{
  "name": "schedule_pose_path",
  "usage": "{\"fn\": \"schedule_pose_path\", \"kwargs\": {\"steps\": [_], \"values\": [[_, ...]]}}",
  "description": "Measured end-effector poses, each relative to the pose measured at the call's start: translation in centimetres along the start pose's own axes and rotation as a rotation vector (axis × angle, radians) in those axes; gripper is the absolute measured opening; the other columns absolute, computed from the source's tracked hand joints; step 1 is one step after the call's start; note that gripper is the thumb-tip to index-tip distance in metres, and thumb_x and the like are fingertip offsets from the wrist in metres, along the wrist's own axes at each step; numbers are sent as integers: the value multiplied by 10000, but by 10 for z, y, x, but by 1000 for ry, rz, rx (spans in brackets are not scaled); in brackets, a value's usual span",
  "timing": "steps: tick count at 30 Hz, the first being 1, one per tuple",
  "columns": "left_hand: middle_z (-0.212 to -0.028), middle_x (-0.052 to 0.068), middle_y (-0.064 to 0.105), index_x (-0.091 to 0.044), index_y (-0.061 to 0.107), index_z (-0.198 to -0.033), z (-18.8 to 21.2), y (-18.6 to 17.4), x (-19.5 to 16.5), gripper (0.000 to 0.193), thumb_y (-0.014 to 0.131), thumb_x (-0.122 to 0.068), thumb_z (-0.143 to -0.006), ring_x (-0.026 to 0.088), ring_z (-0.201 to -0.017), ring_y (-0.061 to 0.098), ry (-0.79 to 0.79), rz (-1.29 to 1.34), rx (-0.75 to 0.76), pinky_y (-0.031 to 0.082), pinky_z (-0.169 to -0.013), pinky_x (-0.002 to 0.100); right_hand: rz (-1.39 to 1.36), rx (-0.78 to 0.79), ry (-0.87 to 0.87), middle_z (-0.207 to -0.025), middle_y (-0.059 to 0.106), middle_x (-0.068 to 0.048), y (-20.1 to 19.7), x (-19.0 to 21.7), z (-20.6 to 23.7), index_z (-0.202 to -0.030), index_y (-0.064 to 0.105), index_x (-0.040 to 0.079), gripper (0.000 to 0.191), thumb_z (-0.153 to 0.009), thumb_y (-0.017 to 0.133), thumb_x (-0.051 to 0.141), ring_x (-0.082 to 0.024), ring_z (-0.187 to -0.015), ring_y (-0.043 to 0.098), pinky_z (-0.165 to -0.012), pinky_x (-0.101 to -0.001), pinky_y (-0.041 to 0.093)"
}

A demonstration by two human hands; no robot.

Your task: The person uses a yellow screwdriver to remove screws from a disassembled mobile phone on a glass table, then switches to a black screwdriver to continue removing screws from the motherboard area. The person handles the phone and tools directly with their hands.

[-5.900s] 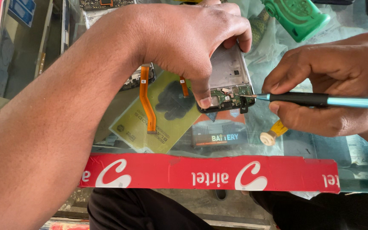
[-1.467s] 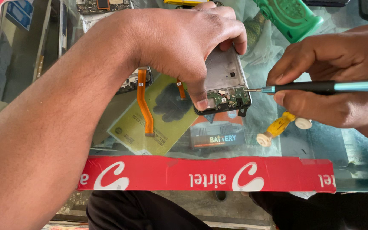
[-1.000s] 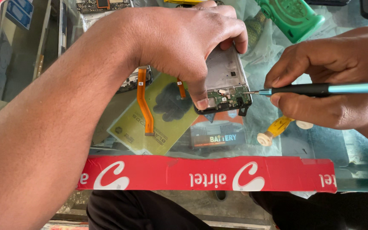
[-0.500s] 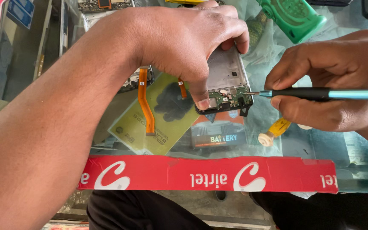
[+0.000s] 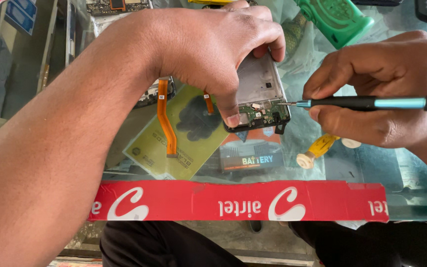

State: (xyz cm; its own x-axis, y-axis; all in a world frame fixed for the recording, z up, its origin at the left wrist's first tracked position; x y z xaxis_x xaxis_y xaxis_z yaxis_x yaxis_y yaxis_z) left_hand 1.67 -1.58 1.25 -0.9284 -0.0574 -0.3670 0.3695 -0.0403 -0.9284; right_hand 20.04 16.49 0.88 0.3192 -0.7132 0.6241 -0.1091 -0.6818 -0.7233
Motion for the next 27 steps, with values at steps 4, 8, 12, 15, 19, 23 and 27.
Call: {"fn": "schedule_pose_path", "kwargs": {"steps": [4,8,12,15,19,23,27], "values": [[-1253,43,595,-129,588,-1316,1,0,1,1046,1038,-334,-394,269,-1214,516,21,-16,-10,488,-947,394,24,8,-9,-875,752,-153,-1,10,0,-795,652,-11,126,-745,767,6,-139,-694,749,-604,-238,588],[-1267,51,581,-129,587,-1319,-1,0,1,1046,1037,-327,-395,274,-1212,515,29,-6,-17,494,-935,392,68,32,99,-867,773,-158,-2,11,1,-786,681,-18,116,-725,779,-6,-162,-686,739,-591,-262,576],[-1250,56,583,-134,587,-1313,-1,0,0,1066,1041,-341,-371,270,-1198,521,27,-21,-20,494,-936,394,36,-18,-11,-910,758,-180,0,2,3,-811,646,-20,122,-787,765,-8,-156,-723,754,-638,-264,597],[-1242,49,588,-137,581,-1313,-1,1,0,1058,1037,-345,-381,268,-1187,522,-15,-12,0,495,-939,393,-16,-30,-23,-928,730,-210,-6,-5,5,-873,616,-26,103,-812,694,-57,-173,-761,760,-665,-279,633],[-1246,57,587,-128,582,-1317,-1,0,2,1058,1038,-352,-390,276,-1186,517,27,-17,-8,490,-932,402,-200,-4,-42,-945,725,-203,-7,-14,7,-928,602,-3,148,-830,690,-70,-172,-774,767,-646,-283,598],[-1254,56,587,-126,583,-1330,-1,1,5,1068,1041,-367,-397,281,-1195,508,70,-15,-22,490,-940,400,-151,19,-118,-922,714,-207,-4,-16,10,-909,603,-14,153,-815,699,-87,-186,-779,748,-646,-280,608],[-1240,63,581,-126,591,-1313,0,1,6,1065,1040,-367,-377,270,-1187,516,68,-13,-25,499,-934,392,-140,40,-131,-870,725,-187,-4,-10,8,-840,629,0,120,-804,725,-61,-181,-771,719,-637,-274,578]]}}
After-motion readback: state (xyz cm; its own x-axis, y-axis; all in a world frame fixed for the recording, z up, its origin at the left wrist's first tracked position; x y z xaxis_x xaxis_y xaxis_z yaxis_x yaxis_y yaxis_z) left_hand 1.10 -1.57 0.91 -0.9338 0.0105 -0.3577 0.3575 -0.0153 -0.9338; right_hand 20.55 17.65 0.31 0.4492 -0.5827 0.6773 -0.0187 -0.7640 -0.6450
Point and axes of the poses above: each hand's wrist, its own z-axis away from the middle knuckle, its own y-axis out of the palm, x = y × z, the point moved 1 cm from there along -z, towards the middle knuckle
